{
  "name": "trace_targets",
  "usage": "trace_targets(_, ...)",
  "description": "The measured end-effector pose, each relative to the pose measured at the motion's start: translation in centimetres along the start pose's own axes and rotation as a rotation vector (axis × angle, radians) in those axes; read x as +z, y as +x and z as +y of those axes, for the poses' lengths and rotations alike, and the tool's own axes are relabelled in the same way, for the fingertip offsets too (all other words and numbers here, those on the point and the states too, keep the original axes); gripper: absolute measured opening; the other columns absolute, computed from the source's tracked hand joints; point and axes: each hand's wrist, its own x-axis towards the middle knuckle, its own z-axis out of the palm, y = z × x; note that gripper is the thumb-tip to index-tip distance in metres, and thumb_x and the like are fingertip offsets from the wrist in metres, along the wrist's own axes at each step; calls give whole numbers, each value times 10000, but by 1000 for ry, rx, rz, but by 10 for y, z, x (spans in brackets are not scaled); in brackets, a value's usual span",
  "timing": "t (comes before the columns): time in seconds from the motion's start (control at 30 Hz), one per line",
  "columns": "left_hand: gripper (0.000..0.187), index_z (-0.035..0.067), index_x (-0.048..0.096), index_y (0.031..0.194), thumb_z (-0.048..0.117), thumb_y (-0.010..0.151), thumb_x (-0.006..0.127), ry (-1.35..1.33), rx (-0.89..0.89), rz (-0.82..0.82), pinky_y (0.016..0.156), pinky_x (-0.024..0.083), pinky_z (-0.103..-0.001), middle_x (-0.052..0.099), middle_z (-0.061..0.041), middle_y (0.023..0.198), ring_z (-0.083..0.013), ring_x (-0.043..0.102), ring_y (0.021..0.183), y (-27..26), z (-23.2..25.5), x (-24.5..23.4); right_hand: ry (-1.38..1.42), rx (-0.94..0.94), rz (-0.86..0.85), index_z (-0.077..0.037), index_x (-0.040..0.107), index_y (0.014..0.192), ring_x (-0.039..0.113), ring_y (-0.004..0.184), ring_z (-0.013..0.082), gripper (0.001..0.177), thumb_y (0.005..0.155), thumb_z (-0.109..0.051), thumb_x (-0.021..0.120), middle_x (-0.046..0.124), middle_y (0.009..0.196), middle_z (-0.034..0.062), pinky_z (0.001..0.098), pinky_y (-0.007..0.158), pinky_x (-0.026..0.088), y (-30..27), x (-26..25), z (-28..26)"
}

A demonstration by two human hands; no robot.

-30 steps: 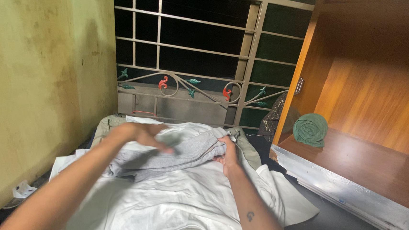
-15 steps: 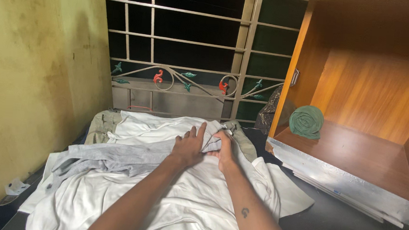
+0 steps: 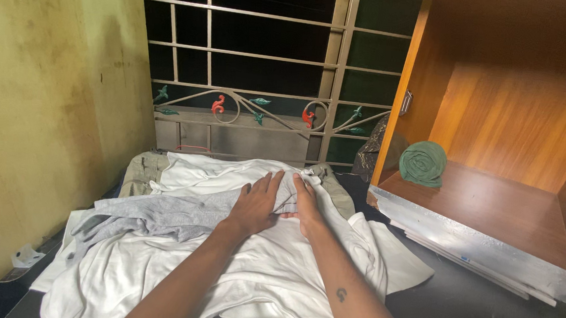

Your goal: The person rolls a green cloth and places it in a cabinet, then folds a pair of grey shorts and a white t-shirt by hand on a workspace.

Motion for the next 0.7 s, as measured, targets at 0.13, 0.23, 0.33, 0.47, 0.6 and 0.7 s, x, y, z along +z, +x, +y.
trace_targets(0.13,1249,190,-32,1580,207,710,864,-182,-84,-119,1173,188,-621,186,-209,1636,-343,192,1535,-4,0,-16,8,-119,53,-169,411,1482,682,981,227,678,929,-534,556,618,1310,103,381,628,574,4,6,4)
trace_targets(0.23,1343,189,-46,1613,342,688,915,-362,-93,-110,1181,149,-563,154,-181,1636,-324,138,1538,-3,-7,-22,-31,-318,8,-117,484,1472,635,1078,161,620,978,-479,581,628,1321,116,299,775,540,7,10,10)
trace_targets(0.33,1040,225,130,1636,406,801,723,-957,-215,-76,1166,333,-411,244,-135,1622,-272,307,1473,3,-25,-20,-99,-440,-37,-105,483,1484,587,1173,126,600,1000,-432,620,606,1350,86,245,949,471,3,18,8)
trace_targets(0.47,539,51,572,1339,475,1016,496,-1162,-203,231,1018,431,-308,642,-140,1276,-202,570,1177,10,-59,-9,-71,-411,-179,-102,477,1442,618,1047,141,613,938,-398,661,663,1191,91,285,899,492,-17,43,-3)
trace_targets(0.6,526,-28,642,920,430,1102,455,-1101,-189,462,758,455,-389,608,-96,851,-176,520,815,10,-67,-1,-14,-480,-335,-20,528,1405,597,1071,105,571,982,-380,662,673,1199,83,273,940,470,-38,62,-16)
trace_targets(0.7,580,-33,583,790,433,1104,441,-787,-280,517,663,448,-468,551,-155,665,-266,524,648,6,-58,-19,8,-453,-366,26,563,1396,637,1063,71,590,1013,-412,660,682,1230,83,222,906,512,-52,65,-33)
